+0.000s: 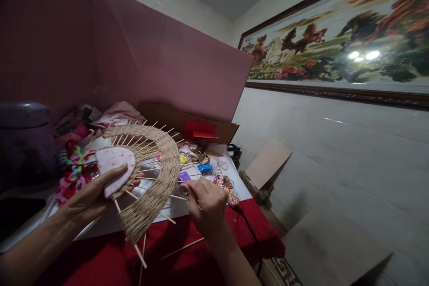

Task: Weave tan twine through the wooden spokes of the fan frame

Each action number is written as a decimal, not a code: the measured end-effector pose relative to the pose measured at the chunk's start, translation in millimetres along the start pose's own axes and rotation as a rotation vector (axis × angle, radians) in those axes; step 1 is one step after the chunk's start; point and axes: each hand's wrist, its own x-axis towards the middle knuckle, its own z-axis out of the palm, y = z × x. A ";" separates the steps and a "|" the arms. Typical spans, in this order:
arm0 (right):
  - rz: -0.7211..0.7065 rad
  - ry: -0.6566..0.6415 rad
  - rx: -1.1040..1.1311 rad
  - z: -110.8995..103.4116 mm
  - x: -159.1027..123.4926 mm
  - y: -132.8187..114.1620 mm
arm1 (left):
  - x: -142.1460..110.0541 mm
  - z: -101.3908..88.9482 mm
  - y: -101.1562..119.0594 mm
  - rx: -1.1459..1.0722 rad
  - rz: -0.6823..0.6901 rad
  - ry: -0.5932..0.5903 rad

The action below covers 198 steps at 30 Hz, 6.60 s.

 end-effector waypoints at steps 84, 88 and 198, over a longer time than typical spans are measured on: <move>0.044 0.096 0.028 -1.8 0.8 -15.8 | 3.7 -4.4 7.0 -0.134 -0.117 -0.012; 0.045 0.081 0.028 0.8 -0.8 -12.3 | 1.2 -1.5 7.7 -0.108 -0.087 -0.005; 0.686 -0.158 0.624 15.2 15.7 35.0 | -11.7 -5.5 12.4 0.252 -0.269 -0.081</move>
